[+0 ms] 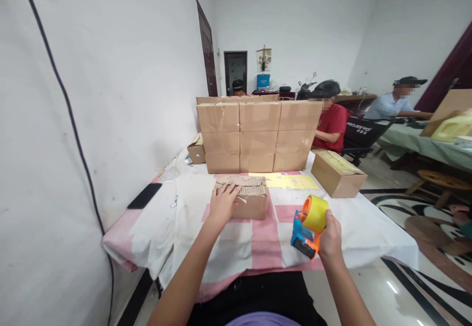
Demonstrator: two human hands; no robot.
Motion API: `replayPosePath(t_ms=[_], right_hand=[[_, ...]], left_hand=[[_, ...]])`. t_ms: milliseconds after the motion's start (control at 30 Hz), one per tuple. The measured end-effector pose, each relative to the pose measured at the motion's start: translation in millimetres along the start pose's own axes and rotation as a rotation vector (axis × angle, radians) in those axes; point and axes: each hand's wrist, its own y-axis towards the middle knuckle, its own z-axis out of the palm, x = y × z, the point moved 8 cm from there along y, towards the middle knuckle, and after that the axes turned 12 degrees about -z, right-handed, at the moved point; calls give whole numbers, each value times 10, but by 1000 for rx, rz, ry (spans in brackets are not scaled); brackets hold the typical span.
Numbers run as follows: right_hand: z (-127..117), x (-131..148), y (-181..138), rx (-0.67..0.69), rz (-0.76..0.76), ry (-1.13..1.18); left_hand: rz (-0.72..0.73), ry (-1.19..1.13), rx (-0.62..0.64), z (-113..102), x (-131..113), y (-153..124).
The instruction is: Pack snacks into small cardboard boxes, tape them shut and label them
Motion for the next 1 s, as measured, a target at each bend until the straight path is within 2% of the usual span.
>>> replayPosePath(t_ms=[100,167,200,300,367,467,567,700,833,1000], right_hand=[[116,-20,-58,-7,-4,26],[219,-15,-98,0,-24,24],[264,-7,-116,-6,-39,14],[341,41,-168,-70,-106,-71],[382,55,-199,-76,-122,-169],[443,66,-220,-14,-146,-289],[456,109,-158,7,-215,-321],[343,186,121,-151,-251,-275],[195,285,451,-366,-278,-90],[219,301,544,-319,-236,120]], left_hand=[[12,-76,-69,-19,-195,-120],[23,-264,-100,-17,-421,-291],[40,-391,-80,19,-562,-386],[120,-752,123,263,-1017,-623],[86,-924,197,411,-1162,-683],[-2,-1064,205,517,-1185,-677],[-13,-1140,157,449,-1197,-694],[-4,-1222,139,329,-1285,-803],[-92,-1260,297,490,-1306,-911],[-165,-1270,447,789,-1243,-1013]])
